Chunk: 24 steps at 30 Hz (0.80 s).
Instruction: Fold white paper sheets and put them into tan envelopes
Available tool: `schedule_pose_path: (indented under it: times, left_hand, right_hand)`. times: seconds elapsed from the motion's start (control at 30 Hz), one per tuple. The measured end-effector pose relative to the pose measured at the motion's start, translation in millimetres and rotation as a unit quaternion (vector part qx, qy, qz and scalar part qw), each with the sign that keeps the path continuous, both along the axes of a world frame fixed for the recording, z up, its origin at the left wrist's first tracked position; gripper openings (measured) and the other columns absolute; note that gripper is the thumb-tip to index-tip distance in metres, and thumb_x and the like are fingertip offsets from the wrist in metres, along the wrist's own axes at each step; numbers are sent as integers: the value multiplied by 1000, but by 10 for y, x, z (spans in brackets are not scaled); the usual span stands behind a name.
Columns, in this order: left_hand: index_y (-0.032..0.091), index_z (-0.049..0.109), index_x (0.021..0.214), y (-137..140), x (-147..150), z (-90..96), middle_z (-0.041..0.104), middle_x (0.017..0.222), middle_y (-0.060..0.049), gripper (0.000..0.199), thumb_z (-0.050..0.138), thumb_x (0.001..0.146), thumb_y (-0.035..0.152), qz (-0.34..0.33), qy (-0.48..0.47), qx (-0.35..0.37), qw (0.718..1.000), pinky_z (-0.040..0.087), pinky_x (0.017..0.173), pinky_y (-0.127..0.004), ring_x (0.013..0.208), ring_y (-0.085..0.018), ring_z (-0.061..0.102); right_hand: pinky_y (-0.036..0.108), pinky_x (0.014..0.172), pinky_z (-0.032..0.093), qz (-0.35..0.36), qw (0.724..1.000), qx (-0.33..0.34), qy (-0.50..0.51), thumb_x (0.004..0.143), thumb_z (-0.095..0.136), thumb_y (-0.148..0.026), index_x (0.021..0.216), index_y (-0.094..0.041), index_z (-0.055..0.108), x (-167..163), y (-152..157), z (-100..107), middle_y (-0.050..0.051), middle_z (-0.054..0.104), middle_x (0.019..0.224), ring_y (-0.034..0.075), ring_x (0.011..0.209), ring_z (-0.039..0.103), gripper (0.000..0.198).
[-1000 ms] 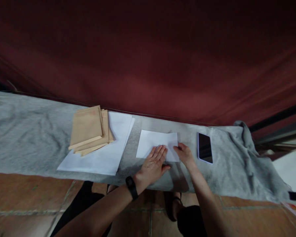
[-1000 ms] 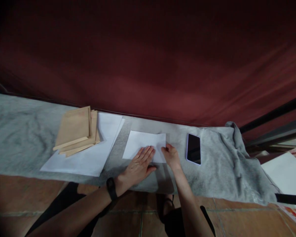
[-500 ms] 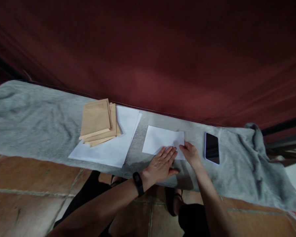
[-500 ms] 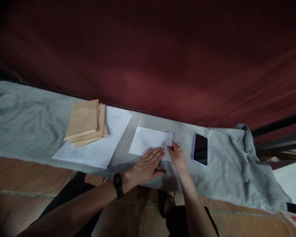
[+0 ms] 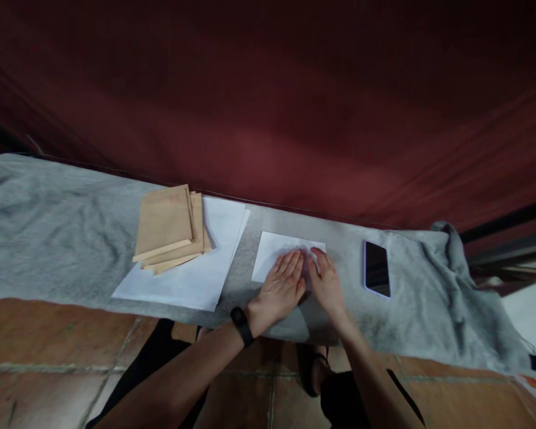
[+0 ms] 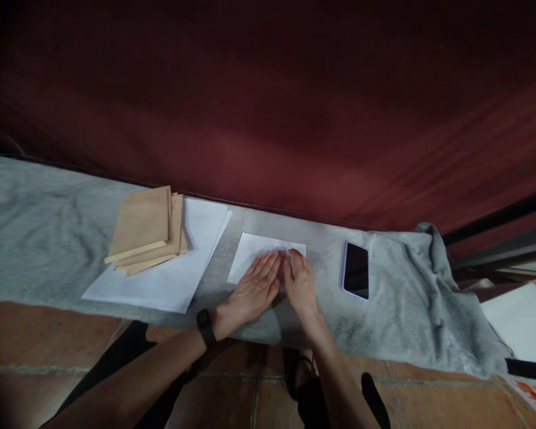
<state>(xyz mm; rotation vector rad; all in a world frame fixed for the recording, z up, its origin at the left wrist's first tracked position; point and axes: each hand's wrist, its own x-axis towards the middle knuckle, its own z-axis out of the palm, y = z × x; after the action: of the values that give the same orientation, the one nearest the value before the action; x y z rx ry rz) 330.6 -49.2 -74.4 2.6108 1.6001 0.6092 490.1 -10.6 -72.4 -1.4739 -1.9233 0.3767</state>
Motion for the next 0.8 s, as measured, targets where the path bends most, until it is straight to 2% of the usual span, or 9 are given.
schedule_pose_path:
  times: [0.17, 0.33, 0.47, 0.6, 0.8]
  left_hand:
    - [6, 34, 155, 236, -89, -93, 38, 162, -17, 59, 32, 98, 23, 51, 18, -17, 998, 21, 127, -50, 154, -26, 28]
    - [7, 40, 153, 331, -94, -108, 38, 162, -14, 56, 30, 100, 23, 61, 40, -36, 997, 19, 128, -49, 153, -25, 29]
    - [9, 40, 153, 396, -109, -113, 35, 164, -13, 55, 30, 102, 25, 72, 48, -43, 995, 19, 128, -49, 154, -26, 28]
    - [12, 40, 155, 433, -151, -151, 31, 166, -12, 54, 33, 103, 29, 90, 48, -38, 994, 20, 127, -50, 155, -26, 25]
    - [13, 42, 153, 404, -266, -122, 37, 162, -14, 54, 35, 103, 32, 123, 29, -26, 992, 24, 126, -51, 153, -27, 30]
  right_hand:
    - [48, 121, 35, 70, 994, -9, -78, 107, 26, -35, 145, -13, 54, -194, -18, -136, 15, 55, 151, 23, 143, 46, 52]
    - [50, 124, 26, 38, 980, -6, -195, 109, 22, -36, 152, -14, 47, -222, 37, -174, 12, 43, 160, 27, 150, 35, 54]
    - [51, 123, 25, 11, 968, -4, -252, 109, 23, -38, 154, -18, 44, -255, 72, -161, 11, 37, 163, 29, 151, 33, 53]
    - [51, 122, 27, -2, 965, 1, -262, 109, 29, -38, 155, -20, 42, -271, 79, -188, 11, 36, 164, 29, 150, 35, 51]
    - [54, 121, 28, -16, 976, 23, -214, 107, 32, -42, 155, -19, 42, -185, 82, -267, 14, 37, 163, 31, 149, 37, 54]
